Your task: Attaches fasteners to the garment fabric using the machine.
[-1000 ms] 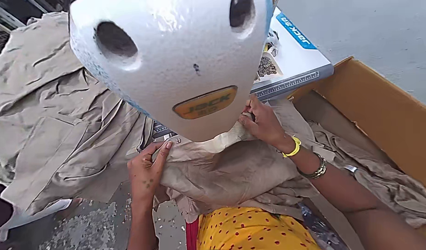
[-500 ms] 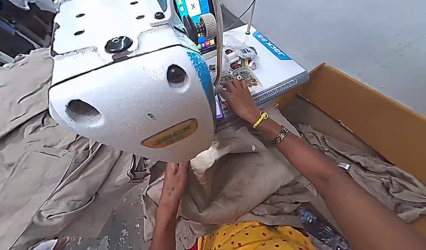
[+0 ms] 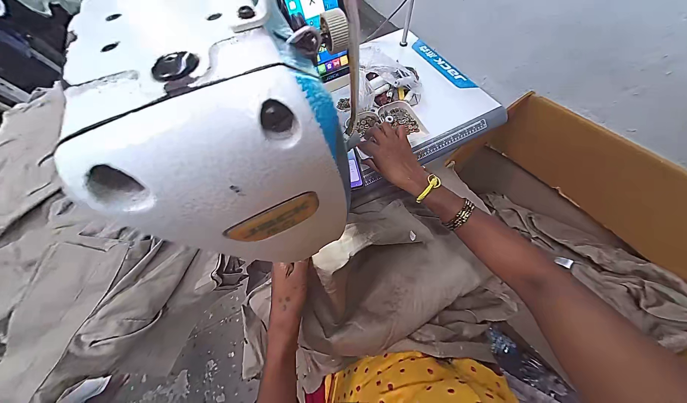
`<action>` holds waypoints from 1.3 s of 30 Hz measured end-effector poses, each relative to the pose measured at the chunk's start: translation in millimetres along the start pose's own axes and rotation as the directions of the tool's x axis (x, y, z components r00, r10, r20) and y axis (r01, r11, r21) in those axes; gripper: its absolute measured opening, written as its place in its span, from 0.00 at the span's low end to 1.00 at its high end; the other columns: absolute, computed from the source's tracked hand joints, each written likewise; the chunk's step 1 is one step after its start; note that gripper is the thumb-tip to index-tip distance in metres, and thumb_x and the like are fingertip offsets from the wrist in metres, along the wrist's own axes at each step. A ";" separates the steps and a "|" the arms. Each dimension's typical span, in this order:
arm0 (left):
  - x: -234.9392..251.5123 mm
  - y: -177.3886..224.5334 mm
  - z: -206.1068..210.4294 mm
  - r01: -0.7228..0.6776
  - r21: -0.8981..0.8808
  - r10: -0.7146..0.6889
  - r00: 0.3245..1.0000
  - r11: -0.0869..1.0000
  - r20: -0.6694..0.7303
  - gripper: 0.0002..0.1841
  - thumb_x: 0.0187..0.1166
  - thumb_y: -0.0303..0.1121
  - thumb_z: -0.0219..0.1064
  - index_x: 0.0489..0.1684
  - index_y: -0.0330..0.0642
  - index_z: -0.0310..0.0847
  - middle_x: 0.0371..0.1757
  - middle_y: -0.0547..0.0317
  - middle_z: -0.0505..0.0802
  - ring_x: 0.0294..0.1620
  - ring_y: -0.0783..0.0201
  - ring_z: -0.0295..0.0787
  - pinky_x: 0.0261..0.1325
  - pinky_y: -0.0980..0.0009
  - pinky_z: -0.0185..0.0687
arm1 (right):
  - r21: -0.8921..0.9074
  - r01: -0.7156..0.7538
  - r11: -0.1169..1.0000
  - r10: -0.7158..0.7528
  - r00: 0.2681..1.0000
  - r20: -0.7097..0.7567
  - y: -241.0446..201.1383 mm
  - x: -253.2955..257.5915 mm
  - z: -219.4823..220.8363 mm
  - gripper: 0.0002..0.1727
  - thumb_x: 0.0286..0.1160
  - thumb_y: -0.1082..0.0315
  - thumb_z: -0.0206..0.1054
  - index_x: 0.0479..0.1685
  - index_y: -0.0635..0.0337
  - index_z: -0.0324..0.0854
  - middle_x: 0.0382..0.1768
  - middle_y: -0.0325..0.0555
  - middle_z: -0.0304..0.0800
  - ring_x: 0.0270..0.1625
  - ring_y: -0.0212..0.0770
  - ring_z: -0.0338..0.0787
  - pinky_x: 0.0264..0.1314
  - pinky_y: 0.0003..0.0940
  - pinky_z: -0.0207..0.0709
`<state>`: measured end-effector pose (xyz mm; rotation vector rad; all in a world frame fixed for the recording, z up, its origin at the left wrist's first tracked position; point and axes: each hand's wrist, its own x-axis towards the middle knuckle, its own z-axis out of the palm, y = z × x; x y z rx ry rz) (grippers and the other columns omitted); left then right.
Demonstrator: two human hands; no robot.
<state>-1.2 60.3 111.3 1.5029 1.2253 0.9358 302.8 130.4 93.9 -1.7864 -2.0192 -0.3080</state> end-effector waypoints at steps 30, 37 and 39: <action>-32.9 -23.2 -104.6 -0.057 0.192 0.079 0.991 0.980 -0.109 0.09 0.79 0.37 0.67 0.38 0.43 0.89 0.30 0.76 0.91 0.29 0.85 0.86 0.35 0.87 0.82 | 0.688 -0.247 0.683 0.050 0.955 0.293 -117.5 -43.5 -65.2 0.17 0.67 0.57 0.80 0.43 0.58 0.80 0.21 0.36 0.79 0.26 0.32 0.80 0.29 0.33 0.73; -29.3 -28.3 -98.2 -0.042 0.182 0.069 0.987 0.982 -0.143 0.09 0.80 0.37 0.67 0.38 0.42 0.90 0.29 0.75 0.91 0.28 0.85 0.85 0.33 0.86 0.81 | 0.776 -0.227 0.588 -0.020 0.956 0.294 -109.3 -41.4 -71.2 0.12 0.69 0.70 0.76 0.44 0.60 0.77 0.19 0.32 0.75 0.22 0.23 0.74 0.27 0.20 0.71; -23.4 -21.9 -93.9 -0.080 0.202 0.109 0.985 0.976 -0.132 0.10 0.80 0.39 0.67 0.38 0.43 0.90 0.31 0.74 0.92 0.30 0.85 0.86 0.36 0.86 0.82 | 0.749 -0.231 0.621 0.006 0.957 0.290 -98.4 -42.7 -74.7 0.09 0.75 0.71 0.71 0.48 0.61 0.77 0.16 0.31 0.73 0.18 0.25 0.70 0.23 0.23 0.65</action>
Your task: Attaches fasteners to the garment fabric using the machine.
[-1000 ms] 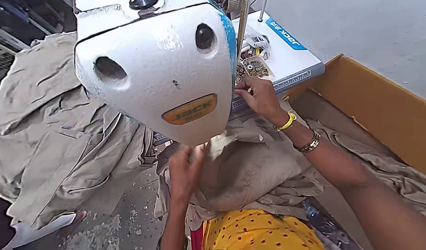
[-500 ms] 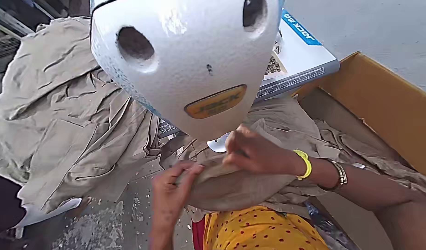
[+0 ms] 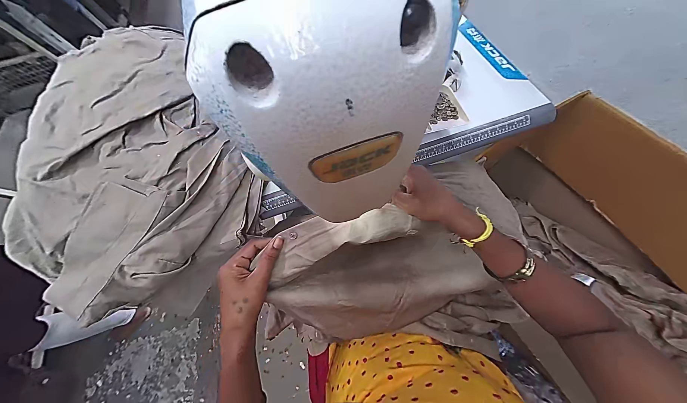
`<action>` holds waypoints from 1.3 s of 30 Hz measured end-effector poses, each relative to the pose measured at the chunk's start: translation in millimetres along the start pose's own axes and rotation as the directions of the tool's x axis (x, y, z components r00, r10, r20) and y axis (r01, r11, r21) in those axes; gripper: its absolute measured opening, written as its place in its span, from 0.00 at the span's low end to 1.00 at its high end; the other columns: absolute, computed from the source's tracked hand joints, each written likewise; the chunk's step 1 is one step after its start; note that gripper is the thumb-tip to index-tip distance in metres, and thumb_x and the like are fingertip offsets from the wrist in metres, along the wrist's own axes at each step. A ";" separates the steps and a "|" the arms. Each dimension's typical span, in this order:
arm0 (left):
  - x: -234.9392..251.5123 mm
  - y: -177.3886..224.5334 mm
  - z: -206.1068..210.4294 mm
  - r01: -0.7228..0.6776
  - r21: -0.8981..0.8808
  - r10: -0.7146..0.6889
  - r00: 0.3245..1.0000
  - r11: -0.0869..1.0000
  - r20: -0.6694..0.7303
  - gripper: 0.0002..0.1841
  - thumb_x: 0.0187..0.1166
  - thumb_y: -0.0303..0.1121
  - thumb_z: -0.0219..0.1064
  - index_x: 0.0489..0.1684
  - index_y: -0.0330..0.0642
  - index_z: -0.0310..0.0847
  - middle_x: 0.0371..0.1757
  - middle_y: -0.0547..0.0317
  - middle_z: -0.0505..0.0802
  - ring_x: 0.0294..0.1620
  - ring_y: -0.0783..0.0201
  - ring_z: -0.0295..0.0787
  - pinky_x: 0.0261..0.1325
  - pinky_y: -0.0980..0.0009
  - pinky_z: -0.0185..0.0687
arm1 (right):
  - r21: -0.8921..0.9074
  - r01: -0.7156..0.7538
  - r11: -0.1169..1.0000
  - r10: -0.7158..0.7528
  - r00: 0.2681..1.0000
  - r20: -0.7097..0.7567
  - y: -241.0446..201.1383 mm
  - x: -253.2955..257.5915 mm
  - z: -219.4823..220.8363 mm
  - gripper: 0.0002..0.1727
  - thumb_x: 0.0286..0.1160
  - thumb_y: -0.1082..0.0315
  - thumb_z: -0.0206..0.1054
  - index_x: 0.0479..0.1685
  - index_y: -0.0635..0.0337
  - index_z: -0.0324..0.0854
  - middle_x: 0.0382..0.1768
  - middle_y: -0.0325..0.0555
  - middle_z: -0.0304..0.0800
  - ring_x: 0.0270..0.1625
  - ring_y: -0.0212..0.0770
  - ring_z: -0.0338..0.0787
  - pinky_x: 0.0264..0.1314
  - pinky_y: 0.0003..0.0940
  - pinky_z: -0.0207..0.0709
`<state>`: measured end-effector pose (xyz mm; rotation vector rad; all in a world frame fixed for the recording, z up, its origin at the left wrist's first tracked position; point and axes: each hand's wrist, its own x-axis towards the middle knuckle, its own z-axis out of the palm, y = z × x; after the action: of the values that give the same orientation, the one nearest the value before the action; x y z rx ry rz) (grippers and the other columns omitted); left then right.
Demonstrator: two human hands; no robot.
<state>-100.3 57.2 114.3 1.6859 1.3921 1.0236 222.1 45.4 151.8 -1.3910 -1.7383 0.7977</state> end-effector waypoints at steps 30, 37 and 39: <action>6.9 37.2 85.7 0.089 -0.222 -0.044 0.978 0.971 0.203 0.27 0.86 0.37 0.54 0.76 0.22 0.60 0.64 0.51 0.82 0.62 0.85 0.79 0.65 0.87 0.75 | -0.282 -0.046 0.958 -0.098 0.873 -0.477 81.1 11.9 -56.4 0.09 0.79 0.69 0.69 0.48 0.63 0.90 0.42 0.49 0.95 0.41 0.38 0.93 0.48 0.35 0.85; 5.1 30.3 65.6 -0.282 0.128 0.243 0.936 0.951 0.254 0.24 0.89 0.48 0.53 0.42 0.31 0.82 0.28 0.60 0.86 0.29 0.75 0.83 0.37 0.75 0.80 | -0.317 0.118 0.941 -0.228 0.913 -0.338 29.1 10.2 -31.0 0.06 0.76 0.69 0.72 0.41 0.63 0.88 0.35 0.45 0.93 0.34 0.35 0.91 0.40 0.34 0.85; -24.7 38.2 54.2 -0.531 0.096 0.464 0.803 0.842 0.374 0.25 0.89 0.51 0.54 0.30 0.39 0.82 0.19 0.59 0.84 0.21 0.71 0.83 0.27 0.73 0.80 | -0.538 0.364 0.760 -0.543 0.811 -0.218 15.0 4.5 -8.3 0.09 0.73 0.68 0.71 0.31 0.64 0.88 0.28 0.50 0.89 0.33 0.45 0.91 0.33 0.40 0.83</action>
<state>-38.0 24.6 121.7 2.3325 0.8546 0.8226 236.2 53.1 144.4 -1.2108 -1.9230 -0.1800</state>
